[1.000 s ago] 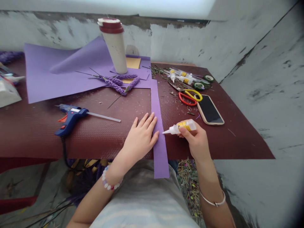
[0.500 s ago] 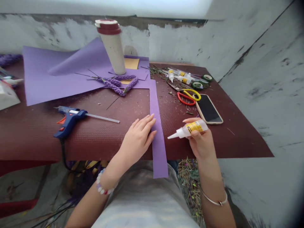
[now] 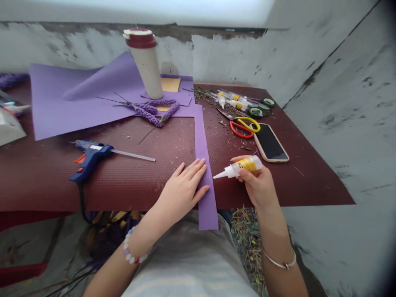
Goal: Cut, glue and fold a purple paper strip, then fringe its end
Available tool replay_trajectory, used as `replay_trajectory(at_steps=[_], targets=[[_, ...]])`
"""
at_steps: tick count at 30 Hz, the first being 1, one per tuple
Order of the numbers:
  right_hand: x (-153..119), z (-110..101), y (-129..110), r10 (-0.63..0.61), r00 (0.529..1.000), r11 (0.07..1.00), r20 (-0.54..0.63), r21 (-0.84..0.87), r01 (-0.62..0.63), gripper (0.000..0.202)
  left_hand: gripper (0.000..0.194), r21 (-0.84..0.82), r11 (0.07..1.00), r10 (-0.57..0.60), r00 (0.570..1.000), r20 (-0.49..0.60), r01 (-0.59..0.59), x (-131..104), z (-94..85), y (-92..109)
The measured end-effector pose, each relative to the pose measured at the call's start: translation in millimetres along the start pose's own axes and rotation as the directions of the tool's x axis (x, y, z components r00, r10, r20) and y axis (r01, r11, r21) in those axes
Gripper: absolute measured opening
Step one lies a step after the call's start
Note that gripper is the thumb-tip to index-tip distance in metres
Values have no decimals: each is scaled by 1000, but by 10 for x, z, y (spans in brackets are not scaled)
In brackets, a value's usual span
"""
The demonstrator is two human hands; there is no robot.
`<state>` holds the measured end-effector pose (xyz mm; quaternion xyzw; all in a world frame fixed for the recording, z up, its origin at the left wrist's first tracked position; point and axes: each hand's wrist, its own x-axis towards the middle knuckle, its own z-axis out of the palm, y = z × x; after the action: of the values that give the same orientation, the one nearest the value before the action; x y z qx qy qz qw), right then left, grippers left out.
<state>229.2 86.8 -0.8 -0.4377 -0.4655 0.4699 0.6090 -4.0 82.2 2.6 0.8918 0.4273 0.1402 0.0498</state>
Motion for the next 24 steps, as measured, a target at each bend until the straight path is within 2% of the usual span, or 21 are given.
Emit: replay_trajectory(at_steps=[8, 12, 19, 24], targets=[[10, -22, 84, -42, 999, 994, -27, -105, 39, 32, 54, -24, 999, -25, 999, 45, 26, 75, -39, -45], [7, -16, 94, -43, 998, 986, -36, -161, 37, 35, 54, -27, 999, -17, 1000, 22, 17, 67, -27, -55], [-20, -40, 158, -2, 992, 996, -125, -85, -9, 34, 52, 10, 1000, -9, 1000, -24, 9, 42, 8, -39], [12, 31, 131, 0, 982, 997, -187, -79, -15, 37, 52, 20, 1000, -12, 999, -31, 13, 45, 9, -39]])
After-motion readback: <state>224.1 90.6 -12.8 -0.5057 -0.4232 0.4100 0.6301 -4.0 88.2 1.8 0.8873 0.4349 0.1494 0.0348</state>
